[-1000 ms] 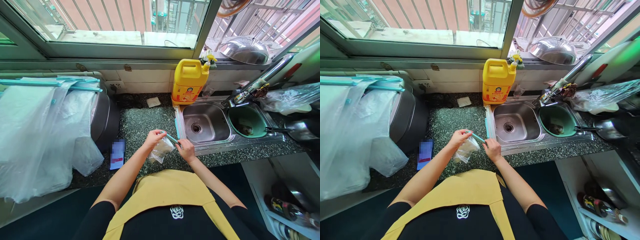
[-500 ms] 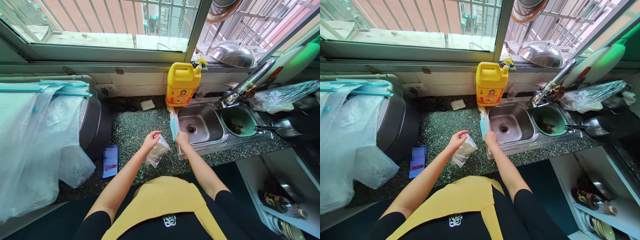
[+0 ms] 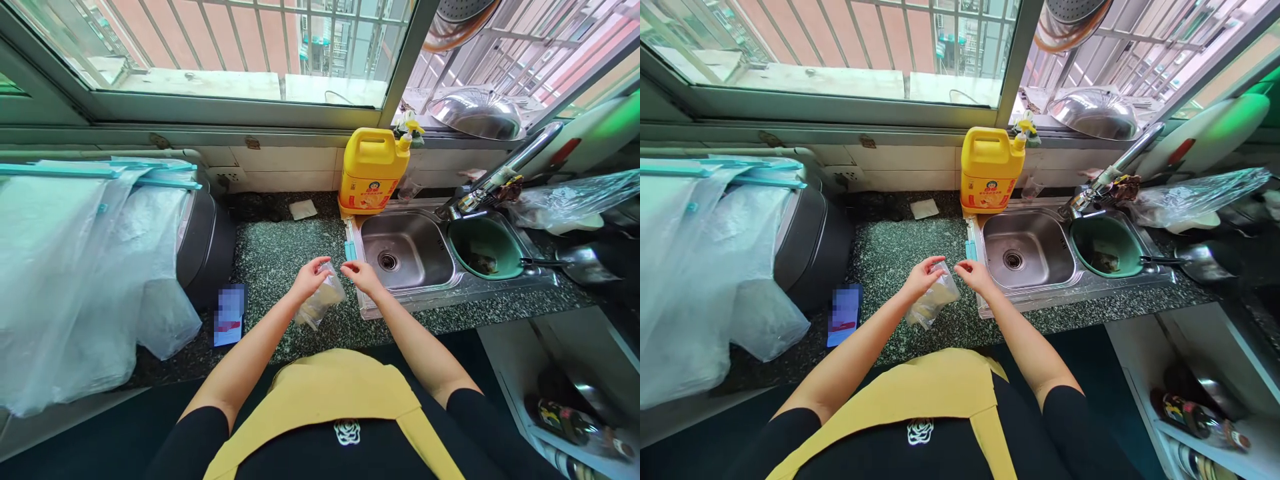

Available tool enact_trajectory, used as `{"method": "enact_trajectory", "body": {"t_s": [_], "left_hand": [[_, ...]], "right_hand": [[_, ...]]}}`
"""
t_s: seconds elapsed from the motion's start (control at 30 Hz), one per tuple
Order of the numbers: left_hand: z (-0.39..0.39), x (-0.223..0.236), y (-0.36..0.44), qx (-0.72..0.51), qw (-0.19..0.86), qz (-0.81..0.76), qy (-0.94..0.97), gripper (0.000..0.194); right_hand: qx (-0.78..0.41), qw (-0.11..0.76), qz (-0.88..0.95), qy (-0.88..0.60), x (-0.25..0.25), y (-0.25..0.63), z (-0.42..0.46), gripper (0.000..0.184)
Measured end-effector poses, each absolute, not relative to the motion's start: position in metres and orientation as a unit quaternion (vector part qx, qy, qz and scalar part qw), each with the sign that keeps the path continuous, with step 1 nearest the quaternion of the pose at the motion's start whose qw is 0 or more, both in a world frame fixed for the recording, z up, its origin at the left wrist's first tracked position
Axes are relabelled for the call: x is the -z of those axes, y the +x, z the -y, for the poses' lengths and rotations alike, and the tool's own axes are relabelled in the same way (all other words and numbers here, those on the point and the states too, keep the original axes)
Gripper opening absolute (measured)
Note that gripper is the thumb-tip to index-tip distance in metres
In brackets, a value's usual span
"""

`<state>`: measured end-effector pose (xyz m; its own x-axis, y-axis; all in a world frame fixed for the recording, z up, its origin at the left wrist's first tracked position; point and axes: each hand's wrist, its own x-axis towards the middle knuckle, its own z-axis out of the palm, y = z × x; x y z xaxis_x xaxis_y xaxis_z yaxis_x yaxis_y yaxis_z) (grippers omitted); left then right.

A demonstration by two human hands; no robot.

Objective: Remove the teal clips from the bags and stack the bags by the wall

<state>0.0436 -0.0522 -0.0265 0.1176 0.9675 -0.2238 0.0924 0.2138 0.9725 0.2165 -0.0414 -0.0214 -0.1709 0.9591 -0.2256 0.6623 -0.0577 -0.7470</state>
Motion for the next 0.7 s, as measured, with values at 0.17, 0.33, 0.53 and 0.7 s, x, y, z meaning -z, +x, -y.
{"method": "enact_trajectory", "body": {"t_s": [0.17, 0.33, 0.53, 0.7], "left_hand": [[0.051, 0.009, 0.041, -0.404, 0.549, -0.528, 0.507, 0.049], [0.046, 0.005, 0.013, -0.344, 0.576, -0.548, 0.500, 0.055], [0.032, 0.020, -0.033, -0.322, 0.617, -0.577, 0.428, 0.033], [-0.019, 0.024, -0.044, -0.411, 0.536, -0.651, 0.345, 0.031]], "right_hand": [[-0.540, 0.246, 0.614, -0.520, 0.016, 0.199, 0.046, 0.019], [-0.505, 0.293, 0.626, -0.517, 0.013, 0.201, 0.032, 0.017], [-0.483, 0.313, 0.634, -0.517, 0.021, 0.202, 0.001, 0.014], [-0.438, 0.249, 0.637, -0.584, 0.035, 0.181, -0.048, 0.018]]}}
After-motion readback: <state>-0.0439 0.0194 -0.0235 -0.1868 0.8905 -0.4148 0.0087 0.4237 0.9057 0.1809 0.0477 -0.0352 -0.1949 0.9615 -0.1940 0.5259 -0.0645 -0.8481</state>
